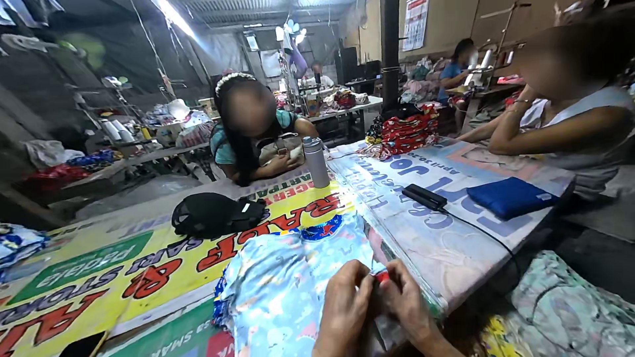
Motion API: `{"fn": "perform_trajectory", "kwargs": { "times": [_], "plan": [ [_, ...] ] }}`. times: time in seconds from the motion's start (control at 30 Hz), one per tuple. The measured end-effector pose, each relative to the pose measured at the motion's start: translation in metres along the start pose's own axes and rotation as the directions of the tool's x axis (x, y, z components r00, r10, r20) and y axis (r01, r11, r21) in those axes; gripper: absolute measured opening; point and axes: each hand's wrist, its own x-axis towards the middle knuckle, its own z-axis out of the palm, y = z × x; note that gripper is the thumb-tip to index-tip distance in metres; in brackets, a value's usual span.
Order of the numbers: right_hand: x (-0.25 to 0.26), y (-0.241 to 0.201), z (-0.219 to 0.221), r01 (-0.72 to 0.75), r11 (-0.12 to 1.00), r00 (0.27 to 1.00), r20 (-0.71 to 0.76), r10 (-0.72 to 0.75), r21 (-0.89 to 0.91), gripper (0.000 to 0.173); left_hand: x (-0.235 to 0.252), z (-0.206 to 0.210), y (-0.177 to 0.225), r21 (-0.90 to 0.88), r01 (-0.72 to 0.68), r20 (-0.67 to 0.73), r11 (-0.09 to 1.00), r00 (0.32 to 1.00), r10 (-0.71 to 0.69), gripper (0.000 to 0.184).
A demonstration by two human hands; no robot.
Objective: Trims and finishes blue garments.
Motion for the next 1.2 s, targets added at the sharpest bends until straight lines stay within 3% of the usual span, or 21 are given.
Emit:
{"fn": "perform_trajectory", "kwargs": {
  "times": [0.07,0.1,0.2,0.3,0.37,0.47,0.53,0.6,0.7,0.8,0.9,0.97,1.03,1.13,1.2],
  "plan": [
    [-0.004,-0.002,0.012,0.026,0.999,0.996,0.081,-0.024,-0.022,0.06,0.001,-0.011,0.0,-0.186,0.096,0.031,0.978,0.995,-0.092,0.011],
    [-0.004,-0.005,0.017,0.008,1.0,0.995,0.096,-0.007,-0.01,0.057,0.001,-0.015,0.0,-0.234,0.133,0.048,0.963,0.991,-0.125,0.011],
    [0.0,-0.01,0.022,-0.024,1.0,0.996,0.083,0.023,0.011,0.024,-0.002,-0.026,0.002,-0.263,0.15,0.059,0.953,0.989,-0.139,0.012],
    [0.004,-0.006,0.015,0.01,1.0,0.992,0.123,-0.011,0.004,0.01,-0.008,-0.035,-0.001,-0.242,0.055,-0.024,0.969,0.998,-0.063,0.011],
    [0.008,-0.006,0.012,-0.035,0.999,0.989,0.142,0.03,0.037,0.01,-0.012,-0.041,-0.004,-0.209,0.0,-0.093,0.978,0.995,-0.02,0.01],
    [0.01,-0.013,0.017,-0.081,0.988,0.98,0.193,0.055,0.132,0.012,-0.016,-0.044,-0.004,-0.295,0.035,-0.082,0.955,0.995,-0.062,0.011],
    [0.01,-0.015,0.025,-0.015,0.993,0.97,0.241,-0.013,0.113,0.029,-0.018,-0.038,-0.004,-0.353,0.07,-0.057,0.933,0.994,-0.096,0.012],
    [0.012,-0.011,0.031,0.046,0.995,0.977,0.204,-0.064,0.093,0.022,-0.019,-0.033,-0.003,-0.365,0.075,-0.086,0.928,0.99,-0.114,0.013],
    [0.015,-0.01,0.03,-0.075,0.966,0.984,0.174,0.032,0.247,0.008,-0.021,-0.037,-0.001,-0.344,0.082,-0.147,0.935,0.979,-0.14,0.016],
    [0.017,-0.015,0.024,-0.196,0.915,0.97,0.208,0.127,0.354,0.006,-0.021,-0.041,-0.004,-0.361,0.08,-0.123,0.929,0.984,-0.132,0.02],
    [0.018,-0.017,0.022,-0.174,0.951,0.973,0.193,0.127,0.255,0.009,-0.016,-0.046,-0.007,-0.204,0.066,-0.034,0.977,0.997,-0.074,0.024],
    [0.015,-0.016,0.022,-0.08,0.993,0.98,0.187,0.061,0.092,0.016,-0.006,-0.048,-0.007,0.12,0.019,0.051,0.993,0.998,-0.025,0.026],
    [0.011,-0.013,0.023,0.013,0.999,0.976,0.217,-0.02,0.034,0.019,0.012,-0.047,-0.009,0.41,-0.066,0.164,0.91,0.987,-0.002,0.033],
    [0.003,-0.007,0.023,0.105,0.994,0.955,0.278,-0.099,-0.007,0.022,0.043,-0.034,-0.023,0.534,-0.229,0.432,0.814,0.901,-0.03,0.05],
    [-0.003,-0.003,0.017,0.162,0.986,0.928,0.345,-0.139,-0.039,0.022,0.058,-0.021,-0.032,0.566,-0.319,0.541,0.76,0.84,-0.049,0.039]
  ]
}}
